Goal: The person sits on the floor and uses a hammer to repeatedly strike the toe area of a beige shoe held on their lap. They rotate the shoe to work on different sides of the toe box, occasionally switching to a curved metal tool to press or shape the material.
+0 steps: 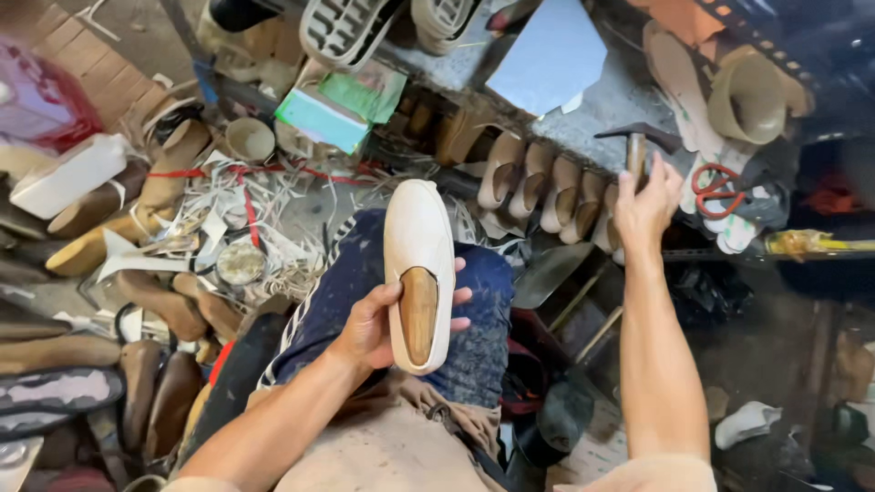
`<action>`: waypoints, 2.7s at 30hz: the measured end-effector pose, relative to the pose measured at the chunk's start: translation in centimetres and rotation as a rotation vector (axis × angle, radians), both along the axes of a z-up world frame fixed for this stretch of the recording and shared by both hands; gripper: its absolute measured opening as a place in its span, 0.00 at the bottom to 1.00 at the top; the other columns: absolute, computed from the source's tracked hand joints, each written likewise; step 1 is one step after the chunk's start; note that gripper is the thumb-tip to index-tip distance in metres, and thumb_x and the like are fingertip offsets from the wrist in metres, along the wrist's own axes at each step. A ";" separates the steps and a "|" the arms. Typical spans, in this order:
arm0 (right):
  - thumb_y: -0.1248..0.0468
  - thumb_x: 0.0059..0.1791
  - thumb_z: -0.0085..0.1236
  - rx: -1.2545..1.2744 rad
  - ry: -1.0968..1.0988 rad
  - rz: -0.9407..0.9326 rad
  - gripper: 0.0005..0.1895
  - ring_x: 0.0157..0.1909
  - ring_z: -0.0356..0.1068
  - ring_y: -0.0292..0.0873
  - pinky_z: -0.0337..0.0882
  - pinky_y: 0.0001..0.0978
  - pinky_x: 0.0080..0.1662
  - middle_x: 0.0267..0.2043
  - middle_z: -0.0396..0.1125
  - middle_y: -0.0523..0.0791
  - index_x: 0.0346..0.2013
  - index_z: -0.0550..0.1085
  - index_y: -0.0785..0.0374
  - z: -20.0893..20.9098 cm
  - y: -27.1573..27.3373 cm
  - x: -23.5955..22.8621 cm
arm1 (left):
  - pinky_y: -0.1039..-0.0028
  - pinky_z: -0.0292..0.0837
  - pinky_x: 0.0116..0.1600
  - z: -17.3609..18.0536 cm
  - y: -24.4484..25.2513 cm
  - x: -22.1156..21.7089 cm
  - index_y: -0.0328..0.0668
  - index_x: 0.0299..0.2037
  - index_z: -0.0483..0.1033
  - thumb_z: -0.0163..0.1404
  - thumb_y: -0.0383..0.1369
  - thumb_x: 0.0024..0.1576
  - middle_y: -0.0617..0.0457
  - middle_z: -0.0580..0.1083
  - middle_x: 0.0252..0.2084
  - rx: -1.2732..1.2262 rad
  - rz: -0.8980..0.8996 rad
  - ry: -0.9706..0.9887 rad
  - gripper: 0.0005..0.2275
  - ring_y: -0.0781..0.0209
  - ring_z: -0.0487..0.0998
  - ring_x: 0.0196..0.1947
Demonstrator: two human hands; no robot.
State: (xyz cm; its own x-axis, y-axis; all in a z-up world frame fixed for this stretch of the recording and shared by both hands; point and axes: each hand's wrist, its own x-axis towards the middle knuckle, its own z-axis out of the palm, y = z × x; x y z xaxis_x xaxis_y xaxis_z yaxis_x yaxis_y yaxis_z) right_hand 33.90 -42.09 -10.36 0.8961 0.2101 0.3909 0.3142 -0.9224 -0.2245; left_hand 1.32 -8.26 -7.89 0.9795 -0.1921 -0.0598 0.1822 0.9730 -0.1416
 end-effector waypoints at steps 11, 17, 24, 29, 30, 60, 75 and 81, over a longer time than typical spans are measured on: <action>0.43 0.52 0.49 -0.027 1.006 -0.258 0.14 0.36 0.68 0.41 0.64 0.36 0.42 0.32 0.65 0.38 0.34 0.67 0.47 1.1 4.5 -47.5 | 0.47 0.67 0.68 -0.6 0.8 -2.2 0.30 0.71 0.56 0.63 0.33 0.50 0.40 0.60 0.73 0.260 -0.219 -0.241 0.39 0.41 0.68 0.67; 0.50 0.52 0.51 0.401 0.957 -0.358 0.15 0.47 0.74 0.40 0.67 0.31 0.52 0.42 0.76 0.40 0.46 0.76 0.52 -4.7 1.0 -50.2 | 0.49 0.69 0.66 0.9 0.7 -2.6 0.30 0.71 0.56 0.63 0.34 0.50 0.39 0.60 0.73 0.281 -0.269 -0.318 0.40 0.43 0.70 0.66; 0.32 0.53 0.34 1.703 1.128 -0.313 0.48 0.25 0.59 0.39 0.65 0.34 0.30 0.31 0.60 0.47 0.70 0.61 0.70 2.0 1.9 -46.5 | 0.52 0.67 0.58 2.0 4.3 -1.0 0.54 0.75 0.51 0.67 0.36 0.41 0.40 0.59 0.73 2.255 0.072 -0.677 0.49 0.41 0.64 0.70; 0.61 0.56 0.44 1.043 1.038 -0.542 0.22 0.21 0.62 0.40 0.64 0.32 0.28 0.25 0.62 0.46 0.62 0.71 0.67 3.8 4.8 -43.0 | 0.57 0.63 0.58 2.1 3.2 -0.4 0.44 0.62 0.62 0.62 0.50 0.46 0.45 0.65 0.62 2.831 0.220 -0.809 0.37 0.45 0.66 0.62; 0.58 0.56 0.43 0.902 1.004 -0.467 0.21 0.19 0.63 0.39 0.66 0.31 0.29 0.24 0.64 0.45 0.59 0.73 0.66 4.4 5.4 -42.4 | 0.54 0.60 0.65 2.4 3.4 0.4 0.40 0.55 0.66 0.57 0.48 0.55 0.42 0.69 0.55 2.617 0.286 -0.797 0.26 0.41 0.66 0.64; 0.57 0.44 0.75 0.568 0.308 0.114 0.17 0.33 0.73 0.49 0.72 0.36 0.39 0.31 0.68 0.45 0.36 0.73 0.59 6.7 14.9 -28.4 | 0.69 0.72 0.34 2.1 -0.6 4.0 0.48 0.32 0.73 0.53 0.35 0.63 0.53 0.68 0.26 2.160 0.465 -0.543 0.07 0.51 0.75 0.29; 0.64 0.52 0.57 0.393 0.529 0.034 0.08 0.38 0.76 0.61 0.73 0.52 0.41 0.36 0.74 0.54 0.45 0.73 0.61 10.4 13.4 -29.9 | 0.54 0.71 0.50 1.3 1.7 2.1 0.38 0.55 0.71 0.53 0.36 0.52 0.42 0.75 0.40 2.191 0.063 -0.862 0.21 0.38 0.77 0.44; 0.60 0.52 0.57 0.529 0.839 -0.117 0.11 0.28 0.71 0.39 0.74 0.34 0.38 0.21 0.71 0.44 0.47 0.79 0.58 11.4 7.8 -35.0 | 0.55 0.67 0.57 0.5 1.7 1.7 0.45 0.61 0.69 0.52 0.38 0.55 0.45 0.75 0.46 2.169 -0.018 -0.828 0.23 0.43 0.77 0.49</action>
State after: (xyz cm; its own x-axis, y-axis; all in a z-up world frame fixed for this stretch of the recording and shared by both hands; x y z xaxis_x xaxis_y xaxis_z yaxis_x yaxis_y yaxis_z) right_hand -1.11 -34.26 1.02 0.9290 0.0850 -0.3602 -0.2204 -0.6547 -0.7231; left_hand 3.06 -6.58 -7.42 0.8927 -0.4242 0.1518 -0.3579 -0.4630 0.8109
